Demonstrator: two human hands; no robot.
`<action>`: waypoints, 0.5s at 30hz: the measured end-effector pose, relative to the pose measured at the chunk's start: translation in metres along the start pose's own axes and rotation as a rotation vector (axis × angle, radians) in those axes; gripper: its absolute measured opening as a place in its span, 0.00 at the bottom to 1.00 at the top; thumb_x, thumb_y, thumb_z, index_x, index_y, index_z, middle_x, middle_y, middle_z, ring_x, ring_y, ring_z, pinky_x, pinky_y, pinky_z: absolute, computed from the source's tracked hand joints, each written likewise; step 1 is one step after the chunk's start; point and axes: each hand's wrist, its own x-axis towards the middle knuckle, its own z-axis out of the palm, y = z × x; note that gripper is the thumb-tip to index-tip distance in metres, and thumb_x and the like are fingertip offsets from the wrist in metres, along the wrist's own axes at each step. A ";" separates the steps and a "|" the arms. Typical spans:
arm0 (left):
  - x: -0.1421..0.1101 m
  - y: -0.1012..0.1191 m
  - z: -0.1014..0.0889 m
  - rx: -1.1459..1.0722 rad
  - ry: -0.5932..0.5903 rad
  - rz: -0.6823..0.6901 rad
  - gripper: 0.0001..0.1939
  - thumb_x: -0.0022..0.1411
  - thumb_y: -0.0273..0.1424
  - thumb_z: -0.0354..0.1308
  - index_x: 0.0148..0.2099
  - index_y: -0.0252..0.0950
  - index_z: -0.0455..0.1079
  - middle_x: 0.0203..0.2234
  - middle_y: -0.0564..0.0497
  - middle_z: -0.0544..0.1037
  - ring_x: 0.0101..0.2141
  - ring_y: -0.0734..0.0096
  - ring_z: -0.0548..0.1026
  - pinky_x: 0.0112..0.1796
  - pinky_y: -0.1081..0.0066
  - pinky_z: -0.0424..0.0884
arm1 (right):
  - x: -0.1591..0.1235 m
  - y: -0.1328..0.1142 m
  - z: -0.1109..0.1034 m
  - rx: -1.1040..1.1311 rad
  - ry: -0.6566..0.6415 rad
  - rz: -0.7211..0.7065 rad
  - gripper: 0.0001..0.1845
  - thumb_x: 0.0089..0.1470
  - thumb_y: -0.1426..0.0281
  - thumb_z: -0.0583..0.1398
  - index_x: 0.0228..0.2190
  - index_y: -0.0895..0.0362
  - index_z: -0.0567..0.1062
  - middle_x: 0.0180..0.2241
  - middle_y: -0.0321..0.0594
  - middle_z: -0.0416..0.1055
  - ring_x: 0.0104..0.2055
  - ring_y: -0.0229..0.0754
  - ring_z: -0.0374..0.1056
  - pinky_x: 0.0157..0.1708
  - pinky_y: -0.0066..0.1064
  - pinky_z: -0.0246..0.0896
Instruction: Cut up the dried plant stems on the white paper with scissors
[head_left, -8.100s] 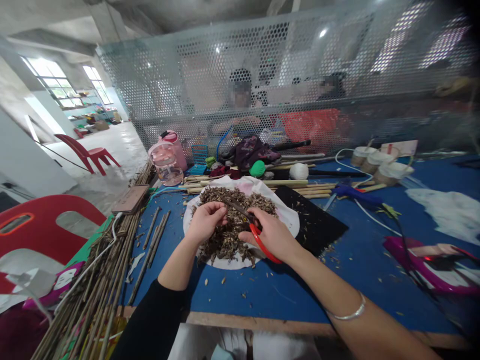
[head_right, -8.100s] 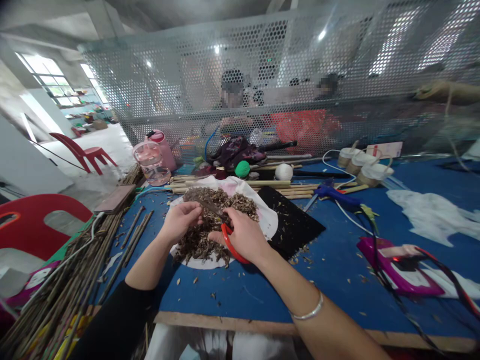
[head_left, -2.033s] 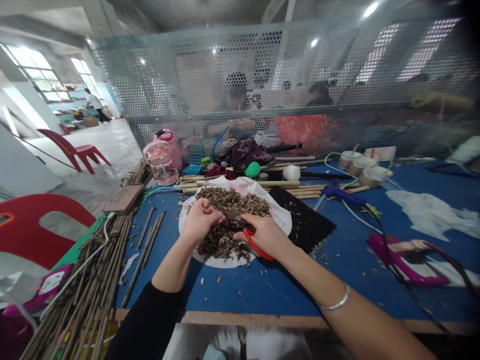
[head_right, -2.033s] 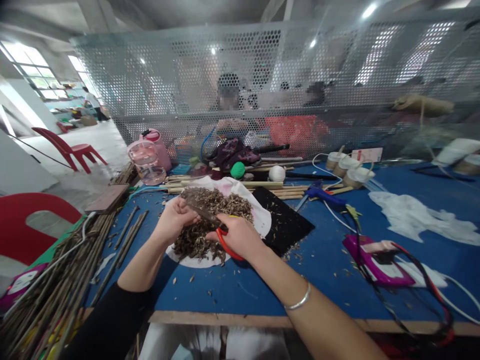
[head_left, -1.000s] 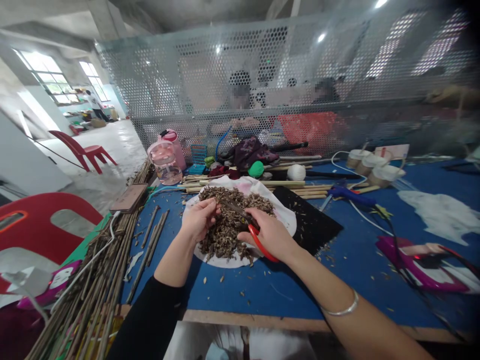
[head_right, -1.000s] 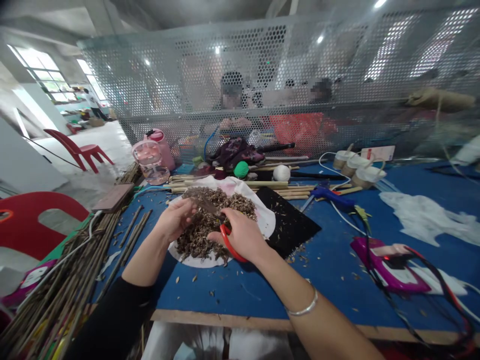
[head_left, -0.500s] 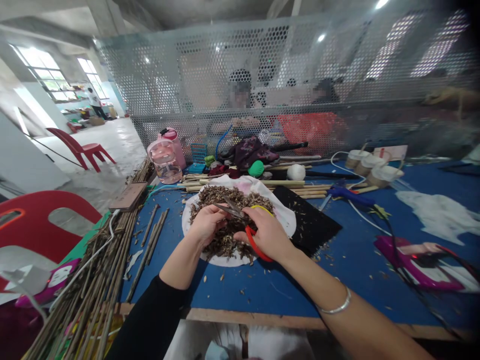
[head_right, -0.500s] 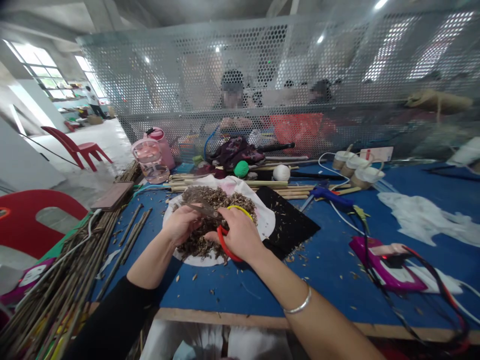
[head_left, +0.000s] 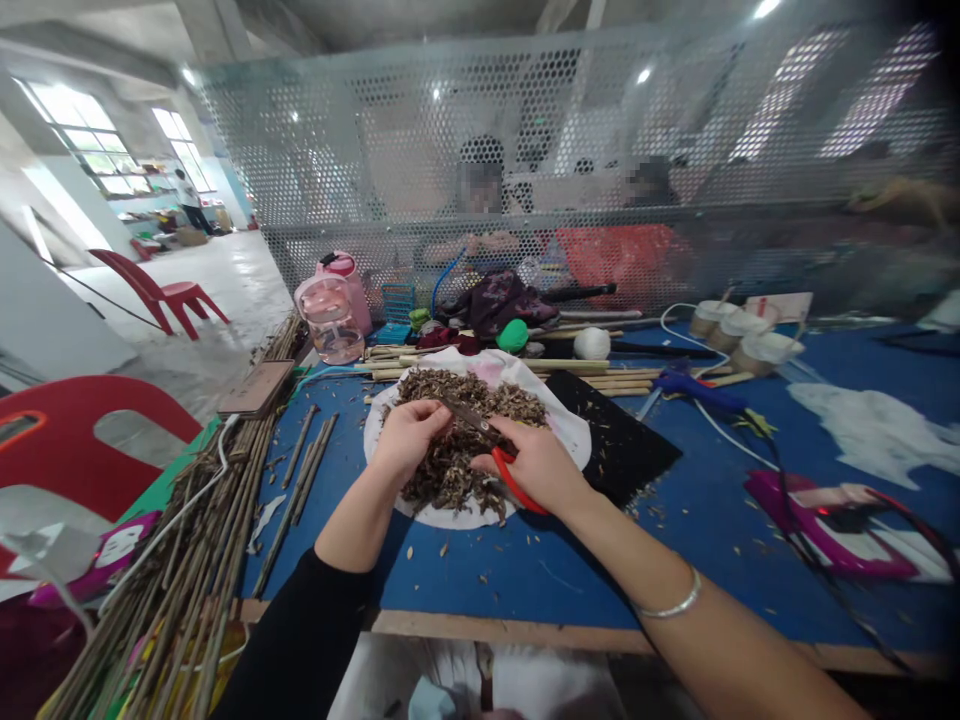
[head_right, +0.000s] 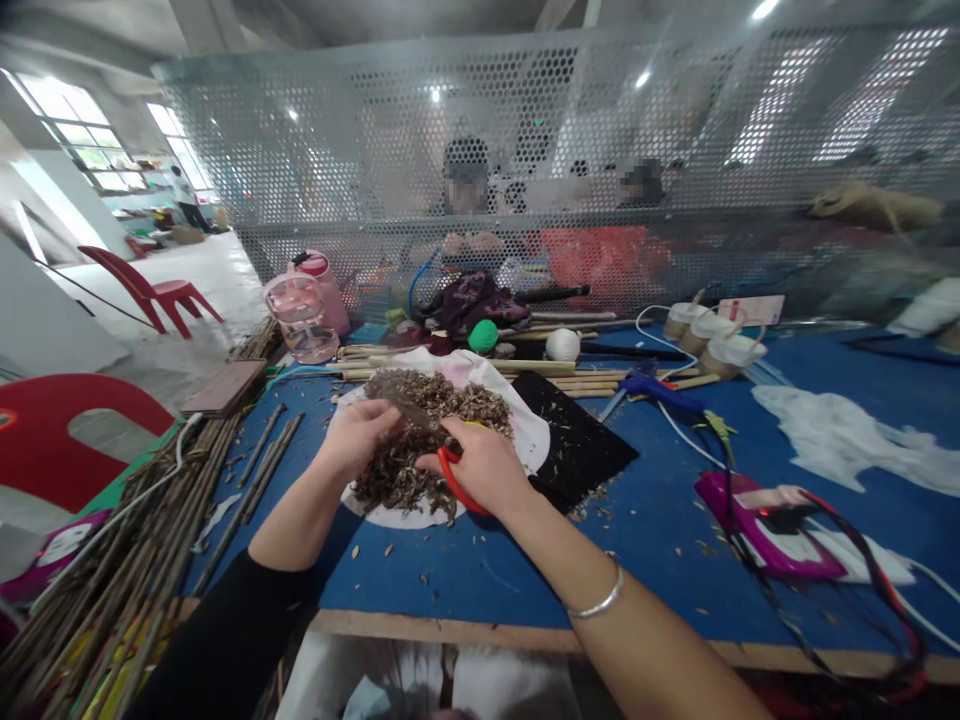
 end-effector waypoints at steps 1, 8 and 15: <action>0.002 0.001 -0.004 0.097 0.068 0.030 0.11 0.45 0.38 0.62 0.24 0.34 0.74 0.16 0.54 0.71 0.19 0.77 0.63 0.23 0.76 0.58 | 0.001 0.000 -0.001 0.012 -0.010 0.017 0.25 0.47 0.51 0.58 0.42 0.53 0.71 0.33 0.41 0.75 0.34 0.46 0.71 0.33 0.32 0.63; 0.012 -0.005 -0.025 0.620 0.190 0.242 0.07 0.49 0.31 0.59 0.32 0.40 0.77 0.28 0.48 0.78 0.30 0.65 0.71 0.35 0.68 0.63 | 0.004 0.004 -0.007 0.101 0.058 0.152 0.29 0.44 0.48 0.58 0.41 0.56 0.71 0.24 0.39 0.73 0.25 0.43 0.69 0.25 0.29 0.61; 0.007 -0.003 -0.006 1.198 0.321 0.254 0.13 0.52 0.41 0.56 0.32 0.39 0.77 0.33 0.41 0.73 0.41 0.50 0.66 0.41 0.56 0.59 | 0.004 0.006 -0.008 0.159 0.061 0.163 0.27 0.45 0.50 0.58 0.40 0.57 0.71 0.22 0.38 0.72 0.23 0.41 0.67 0.24 0.29 0.60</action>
